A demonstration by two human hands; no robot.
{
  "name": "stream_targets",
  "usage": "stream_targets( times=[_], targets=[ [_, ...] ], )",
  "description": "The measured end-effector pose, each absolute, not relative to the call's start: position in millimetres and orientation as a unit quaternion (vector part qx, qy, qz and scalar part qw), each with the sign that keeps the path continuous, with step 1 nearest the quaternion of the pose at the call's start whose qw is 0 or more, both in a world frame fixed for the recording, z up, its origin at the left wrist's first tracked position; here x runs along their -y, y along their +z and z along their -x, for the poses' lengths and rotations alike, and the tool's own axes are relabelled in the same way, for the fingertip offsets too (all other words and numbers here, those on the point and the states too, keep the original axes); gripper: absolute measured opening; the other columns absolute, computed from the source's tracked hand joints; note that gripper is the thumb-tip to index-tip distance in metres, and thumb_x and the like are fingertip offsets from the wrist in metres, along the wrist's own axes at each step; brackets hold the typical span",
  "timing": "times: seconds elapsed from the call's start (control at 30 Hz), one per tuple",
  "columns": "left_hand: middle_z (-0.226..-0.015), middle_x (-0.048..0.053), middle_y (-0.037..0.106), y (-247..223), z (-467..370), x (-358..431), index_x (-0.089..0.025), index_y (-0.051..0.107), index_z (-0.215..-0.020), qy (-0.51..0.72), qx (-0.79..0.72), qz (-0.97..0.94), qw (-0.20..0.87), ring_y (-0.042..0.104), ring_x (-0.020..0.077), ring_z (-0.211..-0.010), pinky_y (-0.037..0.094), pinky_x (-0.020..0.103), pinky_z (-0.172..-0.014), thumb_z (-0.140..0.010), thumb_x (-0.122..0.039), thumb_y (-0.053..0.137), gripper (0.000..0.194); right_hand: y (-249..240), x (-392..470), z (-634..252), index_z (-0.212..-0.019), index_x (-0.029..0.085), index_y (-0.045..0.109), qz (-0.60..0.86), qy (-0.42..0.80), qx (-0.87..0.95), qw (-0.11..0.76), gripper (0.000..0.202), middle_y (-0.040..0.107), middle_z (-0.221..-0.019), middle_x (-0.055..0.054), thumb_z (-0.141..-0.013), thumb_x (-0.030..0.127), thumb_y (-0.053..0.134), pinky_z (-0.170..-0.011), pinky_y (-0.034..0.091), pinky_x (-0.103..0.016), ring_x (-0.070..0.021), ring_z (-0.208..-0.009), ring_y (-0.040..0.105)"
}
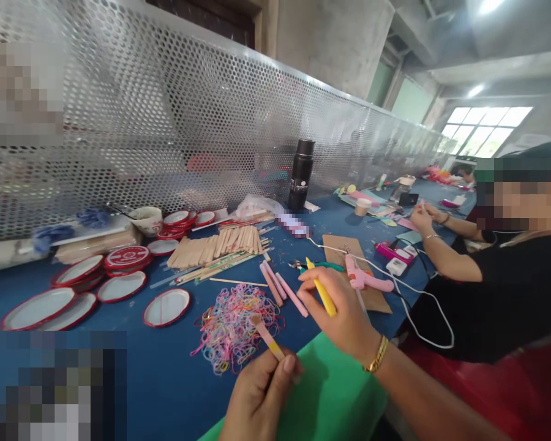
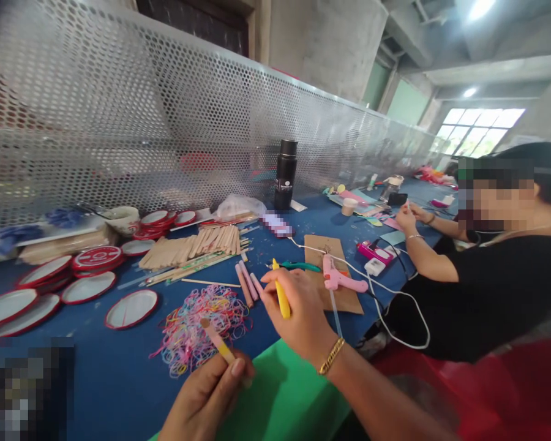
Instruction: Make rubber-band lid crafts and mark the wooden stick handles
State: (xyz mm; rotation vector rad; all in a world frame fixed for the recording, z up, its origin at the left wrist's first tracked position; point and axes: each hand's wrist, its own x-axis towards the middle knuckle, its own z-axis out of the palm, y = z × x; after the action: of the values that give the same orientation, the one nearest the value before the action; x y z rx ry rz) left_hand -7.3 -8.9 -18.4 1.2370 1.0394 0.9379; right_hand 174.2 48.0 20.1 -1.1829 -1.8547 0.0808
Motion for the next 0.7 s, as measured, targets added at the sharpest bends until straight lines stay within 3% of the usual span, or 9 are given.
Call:
stream_targets(
  times=[0.13,0.3,0.47,0.6,0.7],
  targets=[
    [-0.065,0.003,0.057,-17,8,10,-0.02,0.078,-0.073,0.456,-0.461,-0.547,0.53,0.046,0.0179,-0.063,0.038,0.027,-0.061,-0.083,-0.068,0.065,0.051,28,-75,-174,-0.104,0.021,0.061,0.518,0.03,0.798,0.307,0.019,0.074,-0.081,0.0,-0.088,0.012,0.067,-0.079,0.047,-0.033,-0.0205,-0.081,0.069],
    [-0.069,0.005,0.06,-17,8,9,-0.019,0.068,-0.064,0.482,-0.44,-0.523,0.548,0.053,0.0188,-0.067,0.039,0.026,-0.059,-0.084,-0.068,0.064,0.053,37,-121,-148,-0.112,0.023,0.062,0.583,0.01,0.796,0.164,0.021,0.077,-0.09,-0.002,-0.091,0.019,0.064,-0.077,0.046,-0.029,-0.0202,-0.087,0.072],
    [-0.069,0.003,0.068,-22,6,8,-0.019,0.064,-0.081,0.442,-0.416,-0.452,0.654,0.05,0.0102,-0.044,0.031,0.023,-0.045,-0.086,-0.074,0.057,0.055,32,-172,-121,-0.11,0.023,0.063,0.627,0.0,0.767,0.138,0.019,0.078,-0.098,-0.007,-0.091,0.023,0.064,-0.075,0.045,-0.031,-0.0245,-0.093,0.073],
    [-0.065,0.0,0.067,-24,4,6,-0.02,0.061,-0.094,0.457,-0.404,-0.449,0.653,0.048,0.0089,-0.041,0.033,0.022,-0.042,-0.085,-0.073,0.058,0.055,19,-194,-114,-0.107,0.021,0.064,0.656,0.01,0.744,0.129,0.02,0.077,-0.1,-0.009,-0.087,0.026,0.066,-0.074,0.046,-0.031,-0.0257,-0.094,0.072],
    [-0.064,-0.001,0.064,-23,3,5,-0.019,0.061,-0.092,0.462,-0.404,-0.449,0.65,0.046,0.0085,-0.041,0.033,0.022,-0.042,-0.085,-0.074,0.058,0.055,12,-201,-116,-0.106,0.022,0.063,0.661,0.021,0.737,0.14,0.021,0.077,-0.099,-0.008,-0.085,0.021,0.066,-0.074,0.046,-0.031,-0.0252,-0.094,0.072]
  ],
)
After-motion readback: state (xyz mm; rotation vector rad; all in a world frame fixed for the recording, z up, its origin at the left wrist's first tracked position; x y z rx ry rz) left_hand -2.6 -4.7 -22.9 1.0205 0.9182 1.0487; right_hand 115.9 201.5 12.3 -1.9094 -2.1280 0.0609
